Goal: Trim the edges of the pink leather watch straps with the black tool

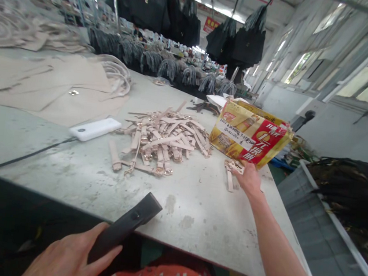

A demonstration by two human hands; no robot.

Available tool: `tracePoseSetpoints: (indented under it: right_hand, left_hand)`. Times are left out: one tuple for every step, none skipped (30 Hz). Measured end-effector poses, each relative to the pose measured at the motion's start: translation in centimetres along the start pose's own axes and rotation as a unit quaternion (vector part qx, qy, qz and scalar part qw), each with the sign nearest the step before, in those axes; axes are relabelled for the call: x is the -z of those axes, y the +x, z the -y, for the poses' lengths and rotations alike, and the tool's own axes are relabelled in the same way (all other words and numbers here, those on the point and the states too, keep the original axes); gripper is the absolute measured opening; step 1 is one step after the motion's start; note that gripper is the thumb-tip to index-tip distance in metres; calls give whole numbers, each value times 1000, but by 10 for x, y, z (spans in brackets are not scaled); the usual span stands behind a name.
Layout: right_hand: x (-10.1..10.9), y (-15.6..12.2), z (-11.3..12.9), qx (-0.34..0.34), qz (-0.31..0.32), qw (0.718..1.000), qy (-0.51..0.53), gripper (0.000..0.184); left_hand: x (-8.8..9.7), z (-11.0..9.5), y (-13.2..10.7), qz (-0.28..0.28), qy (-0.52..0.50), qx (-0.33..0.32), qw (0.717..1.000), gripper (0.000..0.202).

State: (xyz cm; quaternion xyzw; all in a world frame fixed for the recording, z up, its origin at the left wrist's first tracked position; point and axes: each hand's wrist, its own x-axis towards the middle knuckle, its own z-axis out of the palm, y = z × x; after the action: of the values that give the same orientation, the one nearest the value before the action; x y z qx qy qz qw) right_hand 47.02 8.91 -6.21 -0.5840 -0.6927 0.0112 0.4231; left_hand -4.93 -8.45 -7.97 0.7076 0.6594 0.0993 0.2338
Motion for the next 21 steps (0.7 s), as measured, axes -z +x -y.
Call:
tracePoseSetpoints:
  right_hand:
    - [-12,1,8,5,25,1000,0,17]
    - [-28,-1,20,4,69,998,-7,21]
    - [-47,-3,37,7,112,994,-10,24]
    - [-68,-6,57,15,144,989,-6,25]
    - [-90,-10,79,27,174,984,0,26]
    - [-110,-13,102,42,202,978,7,27]
    - [-130,-15,125,60,229,971,16,30]
    - [-146,-15,147,86,261,961,22,34]
    - [-159,-14,168,129,306,943,5,40]
    - [-168,-13,186,161,333,929,-21,43]
    - [-174,-10,201,178,350,918,-54,42]
    - [-176,-8,213,185,363,909,-90,39]
    - [-176,-6,223,186,369,903,-118,36]
    - [-174,-5,229,183,372,899,-138,33]
    - [-169,-6,234,182,375,897,-150,31]
    - [-164,-8,236,179,378,895,-156,29]
    - [-157,-11,238,171,382,894,-161,27]
    - [-149,-15,238,160,388,892,-169,27]
    - [-140,-20,238,142,393,891,-178,27]
    - [-131,-26,236,117,399,890,-188,28]
    - [-121,-31,235,86,403,889,-199,31]
  left_hand:
    - [2,-2,-1,0,4,9,1000,36]
    - [4,-3,-3,1,7,17,1000,38]
    - [5,-4,-4,2,10,24,1000,40]
    - [7,-5,-5,5,10,27,1000,41]
    - [8,-5,-6,8,9,30,999,42]
    - [9,-4,-7,11,8,31,999,43]
    - [10,-3,-9,18,6,31,999,44]
    - [10,-2,-11,23,3,30,999,44]
    - [9,-1,-12,25,0,29,999,43]
    - [8,0,-14,26,-4,30,999,43]
    - [7,1,-16,25,-7,32,999,43]
    - [5,3,-18,23,-9,36,999,43]
    - [3,4,-19,21,-12,40,999,44]
    - [1,5,-20,19,-13,43,999,44]
    - [0,5,-21,20,-15,47,999,45]
    - [-2,6,-22,20,-16,51,998,45]
    - [-2,5,-22,22,-16,54,998,46]
    - [-2,4,-21,25,-16,55,998,46]
    - [-2,3,-21,29,-14,55,998,46]
    - [-1,1,-20,33,-11,56,998,46]
    - [1,-1,-19,40,-9,56,998,46]
